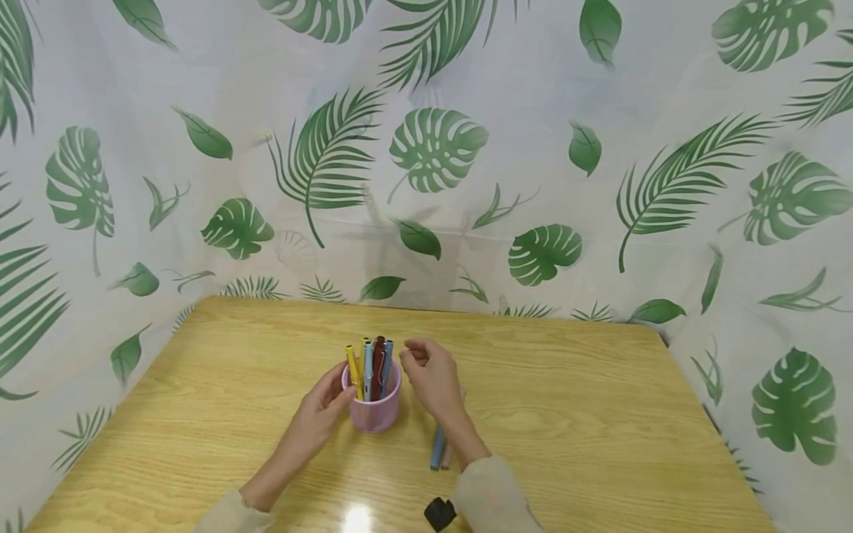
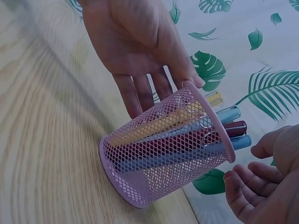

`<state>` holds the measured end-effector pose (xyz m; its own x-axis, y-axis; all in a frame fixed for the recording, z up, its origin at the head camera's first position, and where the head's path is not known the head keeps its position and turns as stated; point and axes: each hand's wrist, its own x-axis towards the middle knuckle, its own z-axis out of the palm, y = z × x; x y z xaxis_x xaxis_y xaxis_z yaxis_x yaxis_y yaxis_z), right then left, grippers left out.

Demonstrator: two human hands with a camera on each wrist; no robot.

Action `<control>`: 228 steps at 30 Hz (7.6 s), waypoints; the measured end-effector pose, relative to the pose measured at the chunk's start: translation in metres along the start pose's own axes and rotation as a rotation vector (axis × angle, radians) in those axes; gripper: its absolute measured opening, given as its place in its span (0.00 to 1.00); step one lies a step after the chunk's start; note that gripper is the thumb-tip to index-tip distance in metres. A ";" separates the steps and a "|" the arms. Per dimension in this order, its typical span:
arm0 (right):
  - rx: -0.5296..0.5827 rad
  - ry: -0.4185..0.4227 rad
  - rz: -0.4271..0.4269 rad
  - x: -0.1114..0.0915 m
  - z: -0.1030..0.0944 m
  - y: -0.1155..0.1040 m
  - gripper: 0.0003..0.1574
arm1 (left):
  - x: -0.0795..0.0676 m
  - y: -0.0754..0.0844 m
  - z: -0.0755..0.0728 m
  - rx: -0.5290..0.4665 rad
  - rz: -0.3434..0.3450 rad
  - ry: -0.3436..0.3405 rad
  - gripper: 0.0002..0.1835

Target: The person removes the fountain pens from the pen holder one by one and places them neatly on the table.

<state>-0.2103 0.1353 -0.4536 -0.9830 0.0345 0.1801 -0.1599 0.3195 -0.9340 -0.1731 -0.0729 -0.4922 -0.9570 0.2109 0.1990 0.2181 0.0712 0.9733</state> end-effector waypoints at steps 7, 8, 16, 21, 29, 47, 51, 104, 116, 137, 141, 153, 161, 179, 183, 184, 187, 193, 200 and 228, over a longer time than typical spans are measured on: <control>-0.018 -0.001 0.006 0.001 0.005 -0.004 0.16 | 0.001 0.000 0.001 -0.016 -0.009 0.006 0.32; -0.014 -0.002 0.004 0.002 0.006 -0.004 0.16 | 0.001 0.000 0.001 -0.018 -0.009 0.005 0.32; -0.030 -0.027 -0.021 0.004 0.011 -0.003 0.16 | 0.001 -0.002 0.000 -0.015 -0.009 -0.001 0.32; -0.056 -0.029 -0.034 0.007 0.015 0.000 0.17 | 0.000 -0.001 -0.001 -0.008 -0.007 -0.008 0.32; -0.085 -0.055 -0.029 0.009 0.019 0.000 0.19 | 0.001 0.001 0.000 0.003 -0.018 -0.001 0.32; -0.102 -0.052 0.018 0.008 0.017 0.004 0.09 | 0.003 0.001 0.002 0.006 -0.025 -0.002 0.32; -0.103 -0.007 0.020 0.005 0.014 0.002 0.09 | 0.002 0.002 0.003 0.000 -0.011 0.006 0.31; 0.092 0.060 -0.032 -0.026 -0.033 -0.021 0.10 | 0.001 -0.001 0.002 -0.002 0.001 0.000 0.31; 0.082 0.065 -0.035 -0.029 -0.045 -0.022 0.15 | 0.000 0.000 0.002 -0.006 0.006 0.001 0.32; 0.190 0.110 0.034 -0.029 -0.080 -0.027 0.18 | 0.001 0.001 0.002 -0.006 -0.007 0.013 0.31; 0.219 0.122 0.015 -0.029 -0.087 -0.027 0.18 | 0.000 0.001 0.002 -0.003 -0.007 0.014 0.31; 0.165 0.143 0.040 -0.032 -0.108 -0.024 0.22 | -0.001 0.002 0.002 -0.004 -0.010 0.016 0.32; 0.120 0.162 0.075 -0.036 -0.119 -0.023 0.24 | 0.000 0.001 0.001 -0.005 -0.014 0.015 0.32; 0.094 0.152 0.071 -0.043 -0.141 -0.010 0.15 | -0.001 0.001 0.001 -0.008 -0.015 0.008 0.32; 0.095 0.152 0.099 -0.045 -0.144 -0.007 0.16 | -0.001 0.000 0.001 -0.002 -0.017 0.003 0.32; 0.092 0.149 0.106 -0.045 -0.144 -0.006 0.17 | -0.001 0.000 0.001 -0.002 -0.014 0.002 0.32; 0.074 0.132 0.124 -0.047 -0.146 -0.004 0.21 | -0.001 0.001 0.001 -0.009 -0.016 0.001 0.32; 0.059 0.108 0.138 -0.048 -0.146 0.004 0.22 | -0.001 0.001 0.001 -0.011 -0.006 0.001 0.32; 0.055 0.082 0.193 -0.048 -0.139 0.015 0.23 | 0.000 0.001 0.001 -0.013 0.004 0.000 0.31; 0.051 0.006 0.319 -0.050 -0.122 0.044 0.21 | 0.000 -0.001 0.001 -0.008 0.000 0.005 0.31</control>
<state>-0.1570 0.2634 -0.4656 -0.9838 0.1308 -0.1229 0.1521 0.2443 -0.9577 -0.1734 -0.0718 -0.4929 -0.9580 0.2061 0.1995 0.2165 0.0632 0.9742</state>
